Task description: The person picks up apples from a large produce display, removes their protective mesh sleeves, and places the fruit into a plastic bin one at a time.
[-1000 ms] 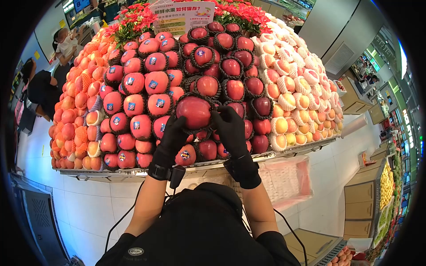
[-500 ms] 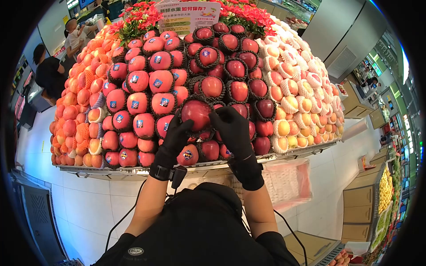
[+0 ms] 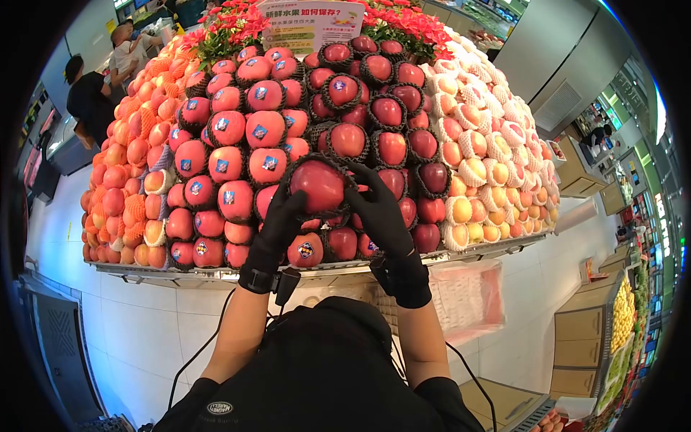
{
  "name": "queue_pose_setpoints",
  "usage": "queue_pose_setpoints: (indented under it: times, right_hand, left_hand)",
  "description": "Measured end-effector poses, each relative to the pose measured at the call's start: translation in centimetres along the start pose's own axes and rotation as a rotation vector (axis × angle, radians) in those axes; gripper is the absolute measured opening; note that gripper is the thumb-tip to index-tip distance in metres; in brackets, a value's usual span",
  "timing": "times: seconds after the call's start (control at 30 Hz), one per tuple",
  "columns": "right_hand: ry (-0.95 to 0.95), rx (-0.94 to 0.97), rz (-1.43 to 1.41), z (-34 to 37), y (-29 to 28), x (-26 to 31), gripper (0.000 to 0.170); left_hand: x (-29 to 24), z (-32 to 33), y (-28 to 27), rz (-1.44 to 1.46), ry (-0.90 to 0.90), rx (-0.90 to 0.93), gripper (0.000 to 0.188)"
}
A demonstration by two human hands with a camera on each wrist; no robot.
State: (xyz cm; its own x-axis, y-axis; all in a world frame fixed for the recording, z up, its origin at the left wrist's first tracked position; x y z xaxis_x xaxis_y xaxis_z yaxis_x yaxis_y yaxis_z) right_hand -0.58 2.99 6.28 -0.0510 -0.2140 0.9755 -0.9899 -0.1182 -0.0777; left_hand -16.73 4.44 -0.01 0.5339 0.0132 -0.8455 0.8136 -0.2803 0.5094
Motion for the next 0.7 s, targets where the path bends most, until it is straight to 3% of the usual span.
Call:
queue_pose_setpoints:
  times: [0.1, 0.2, 0.3, 0.4, 0.47, 0.7]
  right_hand:
    - [0.167, 0.012, 0.155, -0.2, -1.1, -2.7, 0.047]
    - [0.167, 0.081, 0.280, -0.2, -1.0, -2.8, 0.050]
    - [0.094, 0.043, 0.098, 0.3, -0.4, -0.2, 0.066]
    - [-0.199, 0.090, 0.354, 0.2, 0.1, 3.1, 0.090]
    - [-0.318, 0.124, 0.370, 0.5, 1.1, 4.7, 0.103]
    - [-0.239, 0.376, 0.490, 0.7, 3.8, 2.4, 0.117]
  left_hand:
    - [0.8, 0.4, -0.5, 0.102, -0.142, -0.073, 0.063]
    - [0.5, 0.1, 0.0, 0.027, -0.061, -0.044, 0.061]
    - [0.1, -0.2, 0.3, -0.008, -0.055, -0.043, 0.061]
    - [0.4, -0.5, 0.5, -0.049, -0.084, -0.006, 0.063]
    - [1.0, -0.6, 0.6, -0.120, -0.123, 0.011, 0.063]
    - [0.4, -0.3, 2.6, -0.235, -0.140, 0.135, 0.063]
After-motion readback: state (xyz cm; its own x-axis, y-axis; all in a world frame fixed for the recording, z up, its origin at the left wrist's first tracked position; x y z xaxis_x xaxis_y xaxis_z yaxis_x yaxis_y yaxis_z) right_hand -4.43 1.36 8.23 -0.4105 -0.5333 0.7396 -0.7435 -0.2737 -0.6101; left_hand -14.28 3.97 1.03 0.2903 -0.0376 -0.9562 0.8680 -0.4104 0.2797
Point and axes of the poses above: each hand's wrist, its own z-axis away from the middle knuckle, its own y-axis out of the palm, x = y × z, the point moved 8 cm from there along -z, towards the middle knuckle, and after that the axes turned 3 degrees about -z, right-handed, at the moved point
